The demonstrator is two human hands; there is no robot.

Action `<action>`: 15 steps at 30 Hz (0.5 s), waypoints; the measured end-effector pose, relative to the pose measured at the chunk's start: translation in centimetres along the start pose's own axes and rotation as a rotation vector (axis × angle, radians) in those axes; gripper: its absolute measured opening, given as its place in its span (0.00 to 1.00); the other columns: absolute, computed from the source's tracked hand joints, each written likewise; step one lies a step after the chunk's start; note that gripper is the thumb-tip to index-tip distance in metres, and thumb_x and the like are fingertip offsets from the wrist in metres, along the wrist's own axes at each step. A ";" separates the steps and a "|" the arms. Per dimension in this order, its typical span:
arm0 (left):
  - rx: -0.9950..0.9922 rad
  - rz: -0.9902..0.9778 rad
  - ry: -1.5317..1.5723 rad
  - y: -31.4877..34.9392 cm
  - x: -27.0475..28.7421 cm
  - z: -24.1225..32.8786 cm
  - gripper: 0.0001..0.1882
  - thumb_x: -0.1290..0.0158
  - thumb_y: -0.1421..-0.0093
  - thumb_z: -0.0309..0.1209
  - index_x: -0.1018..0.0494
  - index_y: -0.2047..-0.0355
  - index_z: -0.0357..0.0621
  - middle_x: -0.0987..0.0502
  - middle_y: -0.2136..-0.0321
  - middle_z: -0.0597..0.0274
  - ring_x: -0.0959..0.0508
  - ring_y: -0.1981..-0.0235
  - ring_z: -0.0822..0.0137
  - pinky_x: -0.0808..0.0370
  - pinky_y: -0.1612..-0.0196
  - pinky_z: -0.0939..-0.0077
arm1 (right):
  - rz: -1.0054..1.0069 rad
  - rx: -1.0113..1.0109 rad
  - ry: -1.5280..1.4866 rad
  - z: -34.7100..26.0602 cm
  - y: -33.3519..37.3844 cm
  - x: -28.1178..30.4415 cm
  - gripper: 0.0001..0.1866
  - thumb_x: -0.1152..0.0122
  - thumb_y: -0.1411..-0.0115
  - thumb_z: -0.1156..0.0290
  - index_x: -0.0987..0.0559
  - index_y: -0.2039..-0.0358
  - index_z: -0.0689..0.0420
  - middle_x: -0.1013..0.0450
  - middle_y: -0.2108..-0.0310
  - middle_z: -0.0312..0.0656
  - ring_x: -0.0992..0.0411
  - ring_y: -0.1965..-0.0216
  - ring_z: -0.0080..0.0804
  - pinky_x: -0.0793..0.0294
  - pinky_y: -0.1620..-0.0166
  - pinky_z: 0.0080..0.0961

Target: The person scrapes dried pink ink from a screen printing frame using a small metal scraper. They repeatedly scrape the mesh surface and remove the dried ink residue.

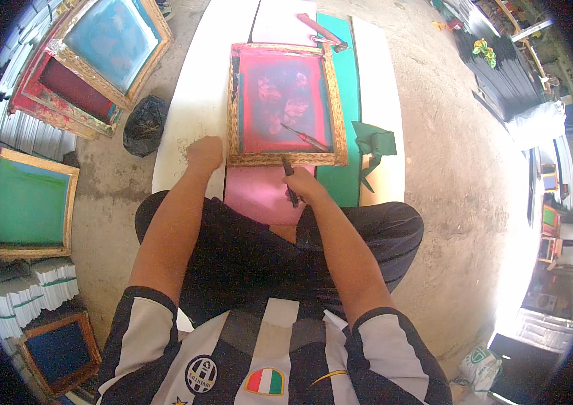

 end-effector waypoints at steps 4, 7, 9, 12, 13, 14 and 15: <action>0.186 -0.076 0.030 -0.9 -0.5 -2.5 0.12 0.46 0.42 0.27 0.17 0.59 0.45 0.17 0.56 0.50 0.16 0.54 0.53 0.19 0.56 0.59 | 0.009 -0.050 0.021 -1.0 -0.1 0.6 0.11 0.42 0.41 0.70 0.29 0.63 0.65 0.28 0.77 0.47 0.24 0.79 0.40 0.23 0.79 0.41; 0.231 -0.097 0.049 -1.1 -1.1 -2.9 0.13 0.45 0.42 0.28 0.17 0.58 0.46 0.17 0.55 0.51 0.17 0.53 0.53 0.19 0.56 0.60 | -0.009 -0.113 0.086 -2.2 -0.1 0.6 0.11 0.39 0.43 0.70 0.27 0.66 0.66 0.28 0.78 0.48 0.24 0.81 0.41 0.21 0.80 0.43; 0.233 -0.095 0.058 -1.2 -1.2 -2.8 0.13 0.45 0.42 0.28 0.17 0.58 0.46 0.17 0.55 0.51 0.17 0.53 0.54 0.19 0.55 0.60 | -0.024 -0.153 0.124 -2.5 -0.5 0.8 0.12 0.37 0.44 0.71 0.26 0.67 0.66 0.27 0.78 0.50 0.24 0.81 0.41 0.21 0.80 0.43; 0.227 -0.112 0.059 -1.0 -0.9 -2.4 0.13 0.45 0.43 0.28 0.17 0.58 0.46 0.17 0.55 0.51 0.17 0.53 0.54 0.19 0.55 0.60 | -0.059 -0.201 0.176 -2.6 -1.5 1.5 0.12 0.37 0.45 0.71 0.25 0.66 0.68 0.26 0.77 0.52 0.23 0.80 0.43 0.21 0.80 0.45; 0.230 -0.130 0.057 -1.0 -0.7 -2.4 0.13 0.45 0.43 0.28 0.17 0.58 0.46 0.17 0.55 0.51 0.17 0.53 0.54 0.19 0.55 0.60 | -0.082 -0.214 0.197 -3.0 -1.6 1.7 0.13 0.37 0.44 0.71 0.25 0.66 0.68 0.25 0.77 0.53 0.22 0.79 0.44 0.21 0.80 0.46; 0.233 -0.148 0.054 -1.0 -0.6 -2.4 0.13 0.44 0.43 0.28 0.17 0.58 0.46 0.17 0.55 0.51 0.17 0.53 0.54 0.19 0.55 0.60 | -0.105 -0.227 0.217 -3.3 -1.8 1.9 0.13 0.38 0.43 0.70 0.25 0.65 0.69 0.25 0.76 0.54 0.22 0.79 0.44 0.21 0.80 0.47; 0.238 -0.148 0.047 -1.2 -0.7 -2.4 0.13 0.44 0.42 0.28 0.17 0.57 0.48 0.17 0.54 0.54 0.17 0.52 0.55 0.19 0.55 0.62 | -0.117 -0.246 0.235 -3.5 -2.0 2.2 0.14 0.39 0.43 0.70 0.25 0.64 0.69 0.25 0.76 0.54 0.22 0.79 0.44 0.21 0.80 0.47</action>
Point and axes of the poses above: each hand's wrist, its own y-axis away from the middle knuckle, its own x-axis out of the back of the hand, z = x × y, the point moved 1 cm from there along -y, towards the middle knuckle
